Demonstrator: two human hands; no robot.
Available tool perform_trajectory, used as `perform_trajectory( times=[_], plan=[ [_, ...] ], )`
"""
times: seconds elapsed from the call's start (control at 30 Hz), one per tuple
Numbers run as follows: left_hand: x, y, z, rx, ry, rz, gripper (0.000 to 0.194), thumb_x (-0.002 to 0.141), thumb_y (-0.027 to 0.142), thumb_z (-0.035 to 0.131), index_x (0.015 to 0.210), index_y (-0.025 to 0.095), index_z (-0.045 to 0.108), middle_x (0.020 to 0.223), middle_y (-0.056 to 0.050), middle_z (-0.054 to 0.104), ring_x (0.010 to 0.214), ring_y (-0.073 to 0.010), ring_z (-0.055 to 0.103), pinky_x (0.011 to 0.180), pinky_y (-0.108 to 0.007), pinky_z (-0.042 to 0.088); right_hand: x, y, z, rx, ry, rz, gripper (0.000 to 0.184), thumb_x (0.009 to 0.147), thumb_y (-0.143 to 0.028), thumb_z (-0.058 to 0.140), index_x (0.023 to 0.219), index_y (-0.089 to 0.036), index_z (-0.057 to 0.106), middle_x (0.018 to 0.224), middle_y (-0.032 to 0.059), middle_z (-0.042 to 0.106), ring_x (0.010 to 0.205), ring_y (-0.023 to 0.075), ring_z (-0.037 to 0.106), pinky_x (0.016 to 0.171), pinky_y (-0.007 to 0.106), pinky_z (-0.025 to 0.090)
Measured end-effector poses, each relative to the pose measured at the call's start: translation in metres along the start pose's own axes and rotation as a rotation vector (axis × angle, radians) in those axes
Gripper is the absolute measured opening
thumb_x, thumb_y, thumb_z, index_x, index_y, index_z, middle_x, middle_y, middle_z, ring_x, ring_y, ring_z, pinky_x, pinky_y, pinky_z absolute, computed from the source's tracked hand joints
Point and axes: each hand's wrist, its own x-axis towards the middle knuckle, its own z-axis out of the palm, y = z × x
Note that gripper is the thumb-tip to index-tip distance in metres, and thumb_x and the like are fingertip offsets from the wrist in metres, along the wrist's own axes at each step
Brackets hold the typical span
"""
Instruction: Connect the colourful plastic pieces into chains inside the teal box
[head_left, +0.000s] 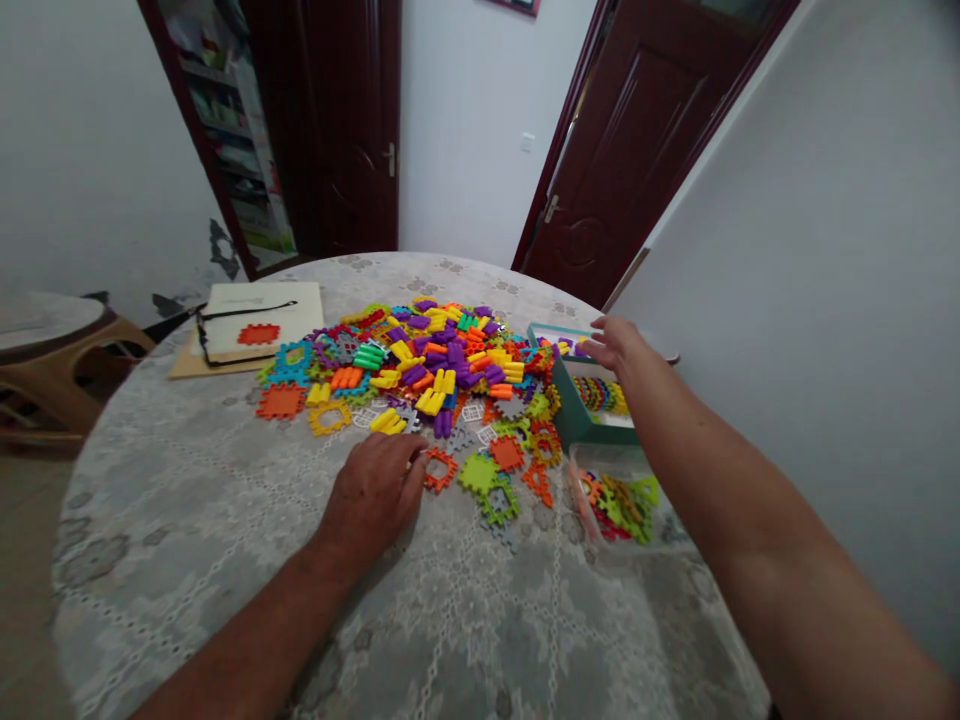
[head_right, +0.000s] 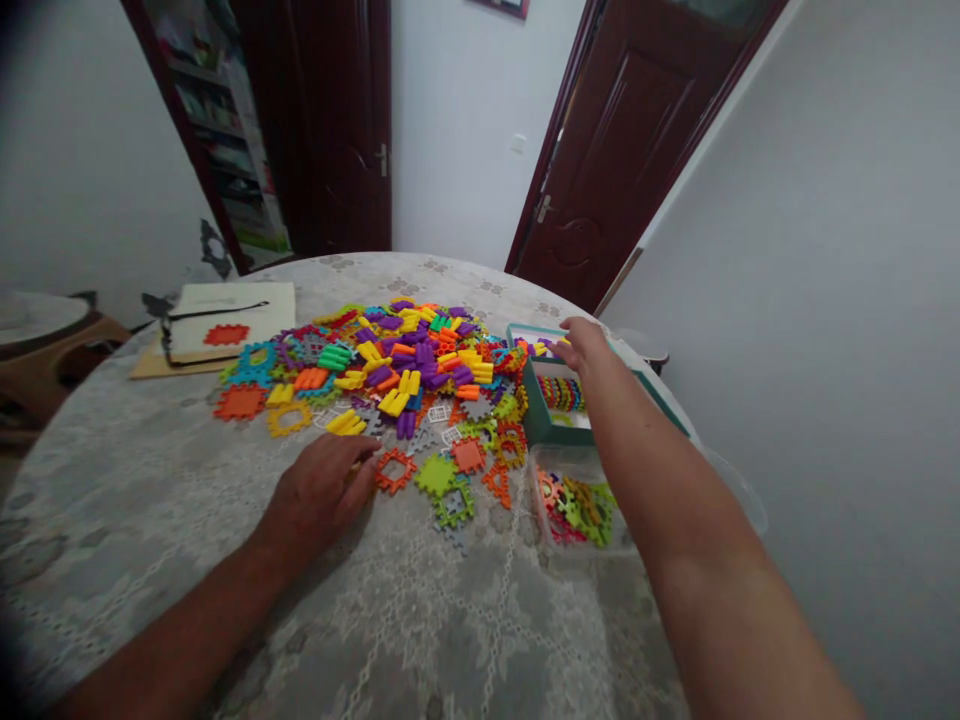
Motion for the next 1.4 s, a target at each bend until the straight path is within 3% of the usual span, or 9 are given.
perform_trajectory(
  times=[0.1,0.23,0.37,0.5,0.6,0.7,0.87,1.13,1.4],
  plan=[
    [0.001,0.0,-0.003,0.022,-0.017,0.006,0.021,0.102,0.031,0.053,0.107,0.021,0.07,0.101,-0.011,0.078,0.095,-0.0297,0.07,0.089,-0.047,0.056,-0.035,0.006,-0.006,0.025,-0.149,-0.069,0.028,0.081,-0.006,0.065,0.107,-0.017,0.066,0.11,0.01,0.064,0.096,0.0202,0.068,0.069,0.028,0.064],
    [0.003,0.003,-0.007,0.04,-0.053,-0.008,0.025,0.102,0.034,0.052,0.107,0.02,0.072,0.102,-0.012,0.078,0.098,-0.0308,0.069,0.092,-0.048,0.056,-0.129,0.032,-0.026,-0.185,-0.57,-0.358,0.016,0.085,-0.01,0.071,0.098,-0.019,0.074,0.103,0.0085,0.071,0.097,0.0241,0.07,0.079,0.041,0.065],
    [0.003,0.004,-0.008,0.071,-0.069,-0.021,0.028,0.103,0.033,0.05,0.108,0.019,0.073,0.1,-0.013,0.077,0.096,-0.0291,0.068,0.091,-0.046,0.056,-0.23,0.079,-0.052,-0.487,-0.91,-0.816,0.025,0.094,-0.017,0.065,0.115,-0.028,0.074,0.135,0.0083,0.069,0.13,0.0299,0.062,0.114,0.06,0.051],
    [0.002,0.004,-0.008,0.12,-0.09,-0.002,0.027,0.103,0.03,0.05,0.108,0.019,0.074,0.098,-0.012,0.077,0.095,-0.0282,0.067,0.09,-0.044,0.055,-0.278,0.141,-0.062,-0.687,-1.075,-1.016,0.039,0.093,-0.013,0.06,0.13,-0.023,0.068,0.15,0.0156,0.06,0.14,0.0311,0.056,0.119,0.056,0.048],
    [0.003,0.003,-0.007,0.153,-0.07,0.011,0.029,0.104,0.03,0.048,0.11,0.017,0.073,0.099,-0.013,0.076,0.096,-0.0283,0.066,0.091,-0.043,0.054,-0.285,0.177,-0.06,-0.775,-1.079,-1.125,0.039,0.091,-0.013,0.061,0.129,-0.018,0.068,0.15,0.018,0.06,0.145,0.0333,0.051,0.122,0.055,0.046],
    [0.003,0.002,-0.005,0.171,-0.073,0.011,0.03,0.105,0.03,0.047,0.111,0.016,0.073,0.1,-0.013,0.076,0.097,-0.0284,0.066,0.091,-0.043,0.053,-0.285,0.193,-0.057,-0.826,-1.04,-1.183,0.036,0.093,-0.013,0.058,0.127,-0.017,0.07,0.149,0.0176,0.062,0.145,0.0345,0.05,0.121,0.055,0.046],
    [0.004,0.001,-0.005,0.146,-0.061,0.018,0.028,0.105,0.027,0.048,0.111,0.016,0.073,0.102,-0.014,0.076,0.1,-0.0291,0.066,0.094,-0.045,0.053,-0.282,0.192,-0.055,-0.866,-0.916,-1.222,0.036,0.094,-0.013,0.056,0.125,-0.023,0.071,0.14,0.013,0.068,0.13,0.0296,0.06,0.115,0.051,0.051],
    [0.002,0.007,-0.009,0.056,-0.209,0.068,0.027,0.102,0.029,0.056,0.122,0.02,0.071,0.117,-0.014,0.073,0.112,-0.0302,0.062,0.103,-0.047,0.049,-0.263,0.194,-0.055,-1.014,-0.521,-1.128,0.04,0.096,-0.019,0.061,0.135,-0.02,0.067,0.148,0.0205,0.059,0.134,0.0381,0.055,0.114,0.061,0.048],
    [-0.002,0.012,-0.001,-0.003,-0.323,0.091,0.027,0.096,0.033,0.067,0.119,0.022,0.073,0.108,-0.012,0.074,0.106,-0.0313,0.063,0.099,-0.049,0.047,-0.242,0.186,-0.023,-0.992,-0.594,-1.05,0.022,0.099,-0.018,0.057,0.117,-0.017,0.071,0.138,0.0189,0.064,0.128,0.033,0.057,0.112,0.053,0.048]
  ],
)
